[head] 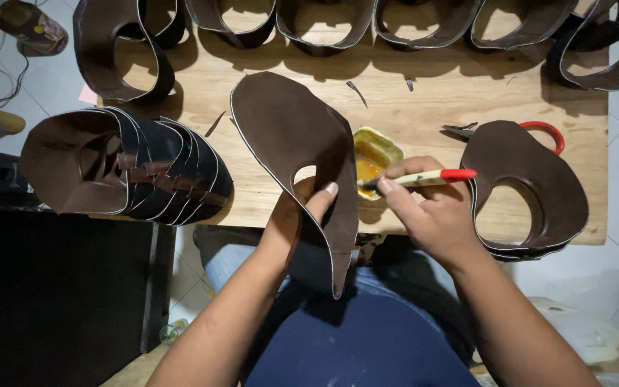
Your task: The person sits at a workbench and uses a brush to apply yellow adhesive from a small container onto the edges of curved shoe upper components. They rotate each component to coat its edge, then set finished pieces on a growing stack of completed uppers on the table.
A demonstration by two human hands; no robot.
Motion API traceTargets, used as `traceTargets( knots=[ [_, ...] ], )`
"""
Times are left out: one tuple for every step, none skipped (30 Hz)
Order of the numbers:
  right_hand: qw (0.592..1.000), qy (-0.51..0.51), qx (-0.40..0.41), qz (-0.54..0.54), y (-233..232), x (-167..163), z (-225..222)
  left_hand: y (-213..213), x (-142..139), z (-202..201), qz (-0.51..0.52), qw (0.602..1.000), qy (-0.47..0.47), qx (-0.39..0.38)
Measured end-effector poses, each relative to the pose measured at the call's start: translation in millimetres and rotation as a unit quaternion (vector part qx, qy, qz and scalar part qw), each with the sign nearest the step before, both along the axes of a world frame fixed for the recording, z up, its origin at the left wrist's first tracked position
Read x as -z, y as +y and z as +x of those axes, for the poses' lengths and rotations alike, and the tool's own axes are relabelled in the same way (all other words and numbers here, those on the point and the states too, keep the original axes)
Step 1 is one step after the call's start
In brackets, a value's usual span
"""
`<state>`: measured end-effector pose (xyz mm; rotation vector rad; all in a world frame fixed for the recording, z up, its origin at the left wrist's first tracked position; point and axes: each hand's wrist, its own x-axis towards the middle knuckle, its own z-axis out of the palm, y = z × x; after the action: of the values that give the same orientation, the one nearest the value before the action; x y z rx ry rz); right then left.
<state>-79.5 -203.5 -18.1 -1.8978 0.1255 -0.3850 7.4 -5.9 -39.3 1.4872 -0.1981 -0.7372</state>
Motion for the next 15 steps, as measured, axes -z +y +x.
traceTargets(
  knots=[
    [1.000,-0.007,0.006,0.019,0.6,-0.3,0.6,-0.9,3.2,0.8,-0.001,1.000,0.002,0.006],
    [0.999,-0.021,-0.008,0.038,0.7,-0.6,2.3,-2.8,6.5,0.6,-0.003,1.000,0.004,0.012],
    [0.998,-0.035,-0.021,0.057,1.4,-0.6,3.9,-4.3,9.8,0.7,-0.045,0.999,-0.022,-0.007],
    [0.995,-0.050,-0.035,0.074,1.4,-1.2,5.0,-6.7,12.9,-0.7,-0.087,0.995,-0.049,-0.026],
    [0.998,-0.024,-0.042,0.030,0.3,-2.5,5.2,-8.6,15.5,-1.8,-0.129,0.988,-0.076,-0.044],
    [0.999,0.003,-0.050,-0.015,-1.9,-4.8,3.4,-6.3,17.0,2.0,-0.084,0.994,-0.064,-0.015],
    [0.996,0.029,-0.058,-0.059,-3.2,-6.6,2.6,-3.5,17.9,6.1,-0.037,0.998,-0.053,0.013],
    [0.996,0.040,-0.061,-0.060,-3.2,-7.9,1.6,-1.1,18.3,8.0,0.010,0.998,-0.040,0.043],
    [0.995,0.051,-0.064,-0.060,-3.2,-9.5,-0.1,1.0,18.3,8.8,0.013,0.997,-0.065,0.039],
    [0.994,0.061,-0.067,-0.061,-3.0,-10.6,-0.8,1.4,18.1,8.3,0.017,0.995,-0.091,0.035],
    [0.997,0.031,-0.070,-0.026,-1.7,-11.4,-0.4,2.4,17.4,8.6,0.020,0.992,-0.117,0.032],
    [0.997,0.001,-0.072,0.009,0.2,-11.7,-0.1,2.0,16.8,7.3,0.023,0.994,-0.101,0.023],
    [0.996,-0.028,-0.075,0.044,1.7,-12.3,-0.2,0.3,16.1,5.0,0.025,0.996,-0.084,0.014],
    [0.997,-0.004,-0.076,0.000,1.3,-14.0,-1.2,-1.1,15.0,4.1,0.027,0.997,-0.070,0.004],
    [0.996,0.019,-0.078,-0.044,1.4,-15.0,-1.3,-2.3,13.9,4.2,0.028,0.996,-0.080,0.001]
  ],
)
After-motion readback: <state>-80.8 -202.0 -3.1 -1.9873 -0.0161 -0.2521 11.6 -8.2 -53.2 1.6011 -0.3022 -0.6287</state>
